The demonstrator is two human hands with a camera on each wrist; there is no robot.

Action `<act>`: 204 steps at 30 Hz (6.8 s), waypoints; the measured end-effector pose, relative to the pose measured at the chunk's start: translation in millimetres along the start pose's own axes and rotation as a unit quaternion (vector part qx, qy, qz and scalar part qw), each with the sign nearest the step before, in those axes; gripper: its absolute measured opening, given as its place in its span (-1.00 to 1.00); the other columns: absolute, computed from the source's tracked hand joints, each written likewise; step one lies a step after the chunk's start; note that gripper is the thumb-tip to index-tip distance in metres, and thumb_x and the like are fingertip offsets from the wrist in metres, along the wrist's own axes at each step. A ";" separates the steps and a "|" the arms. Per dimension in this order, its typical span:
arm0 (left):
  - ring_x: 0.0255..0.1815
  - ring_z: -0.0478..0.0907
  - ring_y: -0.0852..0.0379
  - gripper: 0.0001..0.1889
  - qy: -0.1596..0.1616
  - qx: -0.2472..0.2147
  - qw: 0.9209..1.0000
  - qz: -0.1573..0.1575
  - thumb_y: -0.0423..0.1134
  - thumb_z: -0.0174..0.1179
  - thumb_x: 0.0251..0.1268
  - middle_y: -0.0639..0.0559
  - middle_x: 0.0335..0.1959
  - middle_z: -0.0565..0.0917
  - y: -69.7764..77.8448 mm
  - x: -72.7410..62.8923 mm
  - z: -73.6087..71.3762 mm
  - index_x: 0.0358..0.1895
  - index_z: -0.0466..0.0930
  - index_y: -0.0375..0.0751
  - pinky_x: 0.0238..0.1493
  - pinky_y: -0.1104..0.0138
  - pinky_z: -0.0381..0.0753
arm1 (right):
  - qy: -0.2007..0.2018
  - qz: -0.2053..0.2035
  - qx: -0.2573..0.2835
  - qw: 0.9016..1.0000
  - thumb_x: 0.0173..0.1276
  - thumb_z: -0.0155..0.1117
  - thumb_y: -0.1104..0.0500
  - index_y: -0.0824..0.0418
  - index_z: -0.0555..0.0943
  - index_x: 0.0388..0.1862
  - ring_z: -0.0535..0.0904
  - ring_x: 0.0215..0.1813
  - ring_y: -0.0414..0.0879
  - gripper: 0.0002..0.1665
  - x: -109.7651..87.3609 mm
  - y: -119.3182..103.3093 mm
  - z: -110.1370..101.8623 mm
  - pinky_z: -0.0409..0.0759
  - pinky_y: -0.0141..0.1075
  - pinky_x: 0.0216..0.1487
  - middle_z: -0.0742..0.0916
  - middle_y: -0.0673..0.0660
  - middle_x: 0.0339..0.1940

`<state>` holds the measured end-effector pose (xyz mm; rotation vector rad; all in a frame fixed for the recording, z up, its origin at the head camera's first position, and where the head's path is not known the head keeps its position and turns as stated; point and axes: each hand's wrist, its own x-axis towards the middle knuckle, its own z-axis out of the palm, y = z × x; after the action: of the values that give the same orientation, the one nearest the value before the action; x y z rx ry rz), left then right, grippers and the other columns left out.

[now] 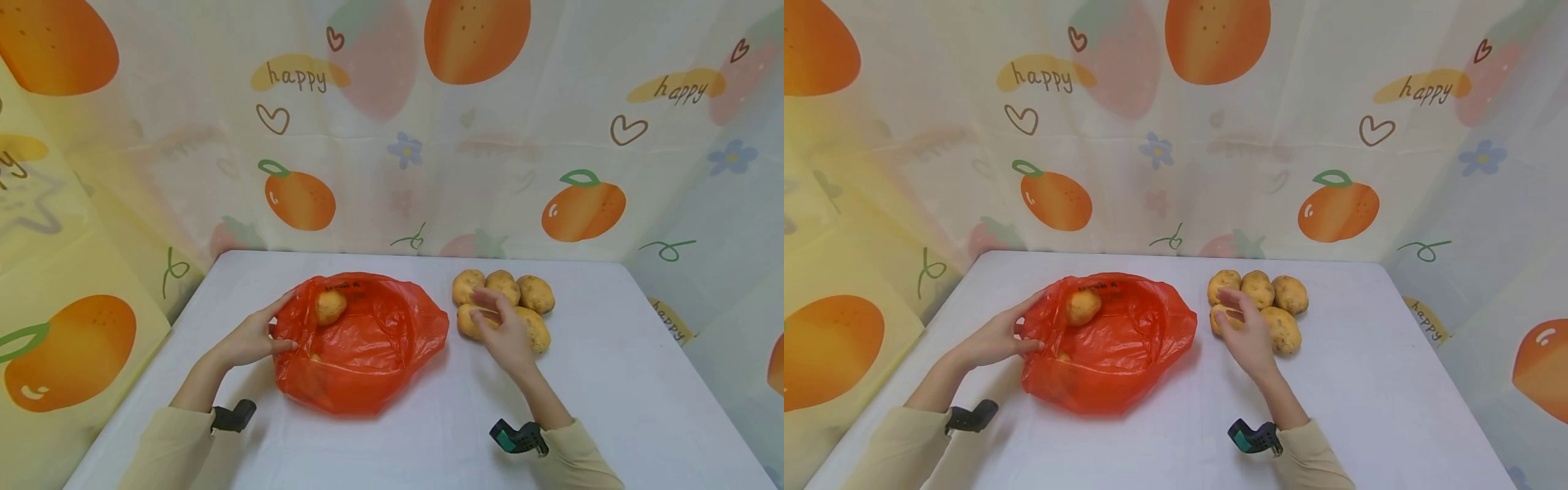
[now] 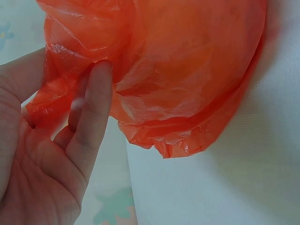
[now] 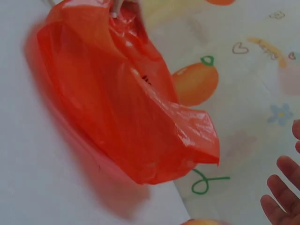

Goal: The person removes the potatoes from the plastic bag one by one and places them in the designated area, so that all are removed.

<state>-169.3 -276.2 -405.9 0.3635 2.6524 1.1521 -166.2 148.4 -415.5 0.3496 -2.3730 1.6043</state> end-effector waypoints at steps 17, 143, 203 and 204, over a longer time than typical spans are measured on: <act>0.06 0.39 -0.13 -0.03 -0.002 0.003 1.000 -0.009 -0.23 0.34 0.02 -0.19 0.22 0.36 -3.9 1.3 0.7 0.47 -0.09 0.11 -0.10 0.16 0.60 | -0.061 -0.052 0.018 0.997 0.25 0.20 0.34 0.37 0.42 0.11 0.54 0.04 0.18 -0.56 4.6 -51.7 38.9 0.56 -0.02 0.00 0.61 0.34 0.00; -0.07 0.45 -0.09 -0.05 -0.001 -0.033 0.999 0.009 -0.27 0.33 0.04 -0.26 0.17 0.37 -2.5 -6.2 4.4 0.47 -0.09 0.01 -0.29 0.31 0.60 | -0.399 0.030 -0.086 0.913 0.19 0.29 -0.05 -0.03 0.20 0.39 0.43 0.17 -0.20 -0.19 -5.4 -37.5 200.2 0.45 -0.22 0.18 0.51 -0.08 0.20; -0.06 0.43 -0.08 -0.06 -0.001 -0.021 1.000 0.007 -0.29 0.33 0.02 -0.20 0.12 0.42 -8.9 0.7 6.4 0.46 -0.06 0.06 -0.28 0.30 0.60 | -0.240 -0.031 -0.012 0.970 0.20 0.32 0.11 -0.14 0.28 0.34 0.38 0.18 -0.20 -0.26 0.7 -53.6 94.5 0.55 -0.34 -0.01 0.44 -0.10 0.26; -0.06 0.43 -0.08 -0.05 -0.001 -0.020 1.000 0.007 -0.29 0.33 0.02 -0.20 0.12 0.42 -8.8 0.8 6.3 0.46 -0.06 0.07 -0.28 0.30 0.60 | -0.236 -0.027 -0.010 0.971 0.19 0.32 0.11 -0.15 0.28 0.34 0.39 0.17 -0.19 -0.26 0.2 -53.2 92.2 0.56 -0.33 -0.01 0.44 -0.10 0.26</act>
<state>-169.3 -277.5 -416.6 0.3776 2.6236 1.2074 -155.4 43.3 -402.3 0.8692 -2.6799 1.6124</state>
